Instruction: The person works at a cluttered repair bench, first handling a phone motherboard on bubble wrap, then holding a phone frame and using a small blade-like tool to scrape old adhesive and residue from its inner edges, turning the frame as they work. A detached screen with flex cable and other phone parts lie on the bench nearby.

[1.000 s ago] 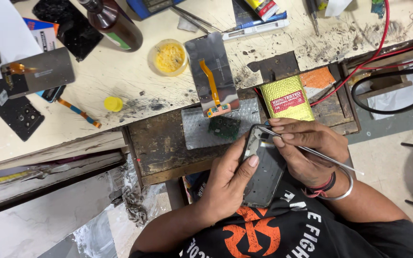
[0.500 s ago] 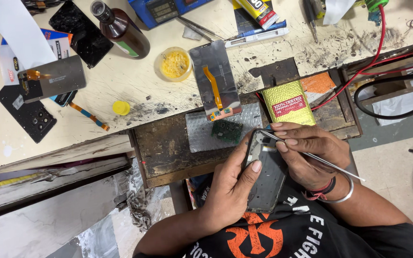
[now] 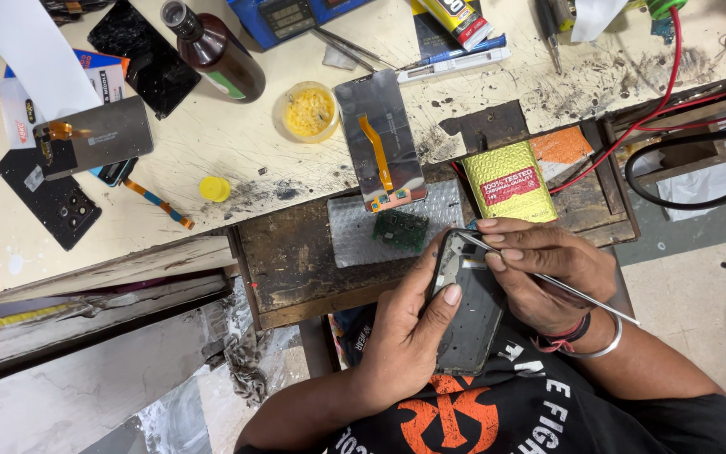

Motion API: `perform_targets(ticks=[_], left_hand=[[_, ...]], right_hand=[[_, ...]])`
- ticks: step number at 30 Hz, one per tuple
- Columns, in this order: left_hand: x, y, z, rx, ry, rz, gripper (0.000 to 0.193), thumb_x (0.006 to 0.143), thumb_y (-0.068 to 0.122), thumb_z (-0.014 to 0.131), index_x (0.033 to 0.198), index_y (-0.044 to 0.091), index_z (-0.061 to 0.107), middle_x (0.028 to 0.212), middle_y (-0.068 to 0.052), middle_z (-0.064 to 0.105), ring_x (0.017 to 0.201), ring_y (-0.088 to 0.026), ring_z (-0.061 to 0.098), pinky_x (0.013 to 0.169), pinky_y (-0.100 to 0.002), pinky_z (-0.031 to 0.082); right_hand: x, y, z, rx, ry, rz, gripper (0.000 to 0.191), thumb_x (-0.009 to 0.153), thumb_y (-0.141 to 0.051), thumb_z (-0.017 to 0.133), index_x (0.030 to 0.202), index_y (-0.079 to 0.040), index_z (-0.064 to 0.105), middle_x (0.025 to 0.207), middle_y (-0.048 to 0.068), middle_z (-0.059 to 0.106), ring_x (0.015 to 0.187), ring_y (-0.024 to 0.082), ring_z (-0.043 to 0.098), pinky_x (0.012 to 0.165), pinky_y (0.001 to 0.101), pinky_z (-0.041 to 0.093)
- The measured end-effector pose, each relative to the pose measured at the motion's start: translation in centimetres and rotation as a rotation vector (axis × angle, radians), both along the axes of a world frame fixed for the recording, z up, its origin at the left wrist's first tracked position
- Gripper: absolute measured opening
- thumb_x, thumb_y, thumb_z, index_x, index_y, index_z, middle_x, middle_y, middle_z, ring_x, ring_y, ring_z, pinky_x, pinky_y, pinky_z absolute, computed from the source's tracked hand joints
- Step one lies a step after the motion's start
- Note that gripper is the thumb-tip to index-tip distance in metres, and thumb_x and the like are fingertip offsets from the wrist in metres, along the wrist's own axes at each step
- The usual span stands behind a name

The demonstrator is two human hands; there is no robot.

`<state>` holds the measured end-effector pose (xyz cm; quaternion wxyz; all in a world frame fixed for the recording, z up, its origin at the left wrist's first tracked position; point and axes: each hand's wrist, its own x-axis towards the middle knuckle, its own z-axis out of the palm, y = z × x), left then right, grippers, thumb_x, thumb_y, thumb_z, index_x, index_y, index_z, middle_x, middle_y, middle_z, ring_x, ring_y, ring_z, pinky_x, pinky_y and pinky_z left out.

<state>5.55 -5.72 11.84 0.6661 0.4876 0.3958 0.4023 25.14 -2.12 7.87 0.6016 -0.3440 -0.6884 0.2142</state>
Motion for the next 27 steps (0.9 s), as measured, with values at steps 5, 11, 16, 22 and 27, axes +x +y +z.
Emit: perform_targets(ticks=[5, 11, 16, 22, 27], left_hand=[[0.0, 0.0, 0.0, 0.009, 0.002, 0.008, 0.058, 0.11, 0.015, 0.051, 0.163, -0.002, 0.032, 0.142, -0.014, 0.063, 0.124, -0.01, 0.056, 0.109, -0.026, 0.046], [0.0, 0.0, 0.0, 0.02, -0.004, 0.013, 0.058, 0.111, 0.016, 0.051, 0.162, -0.003, 0.032, 0.144, -0.012, 0.061, 0.127, -0.01, 0.055, 0.11, -0.026, 0.045], [0.0, 0.0, -0.1, 0.014, 0.002, 0.017, 0.058, 0.111, 0.016, 0.052, 0.162, -0.003, 0.033, 0.141, -0.013, 0.063, 0.124, -0.01, 0.056, 0.108, -0.026, 0.046], [-0.1, 0.0, -0.1, 0.026, 0.016, 0.025, 0.057, 0.111, 0.016, 0.052, 0.161, -0.004, 0.034, 0.14, -0.012, 0.063, 0.123, -0.009, 0.056, 0.108, -0.026, 0.047], [-0.1, -0.1, -0.2, 0.013, 0.019, 0.023, 0.058, 0.11, 0.017, 0.052, 0.161, -0.003, 0.033, 0.138, -0.011, 0.064, 0.12, -0.008, 0.056, 0.106, -0.025, 0.047]], right_hand=[[-0.1, 0.2, -0.1, 0.004, -0.002, 0.003, 0.023, 0.088, 0.01, 0.077, 0.099, 0.0, 0.06, 0.096, 0.017, 0.07, 0.105, 0.036, 0.076, 0.086, 0.0407, 0.066], [-0.2, 0.1, 0.1, 0.008, -0.024, -0.011, 0.023, 0.087, 0.011, 0.077, 0.098, 0.0, 0.06, 0.095, 0.017, 0.07, 0.105, 0.036, 0.076, 0.088, 0.0418, 0.067], [-0.2, 0.2, 0.4, 0.014, -0.061, -0.01, 0.022, 0.088, 0.01, 0.078, 0.096, 0.0, 0.06, 0.094, 0.017, 0.07, 0.105, 0.036, 0.076, 0.089, 0.0419, 0.066], [-0.5, 0.3, 0.8, 0.012, -0.066, -0.009, 0.019, 0.088, 0.009, 0.078, 0.095, 0.001, 0.062, 0.093, 0.016, 0.07, 0.104, 0.035, 0.076, 0.089, 0.0424, 0.067], [-0.4, 0.3, 1.1, 0.019, -0.087, -0.007, 0.019, 0.088, 0.009, 0.078, 0.094, 0.0, 0.062, 0.093, 0.016, 0.071, 0.103, 0.033, 0.077, 0.09, 0.0422, 0.066]])
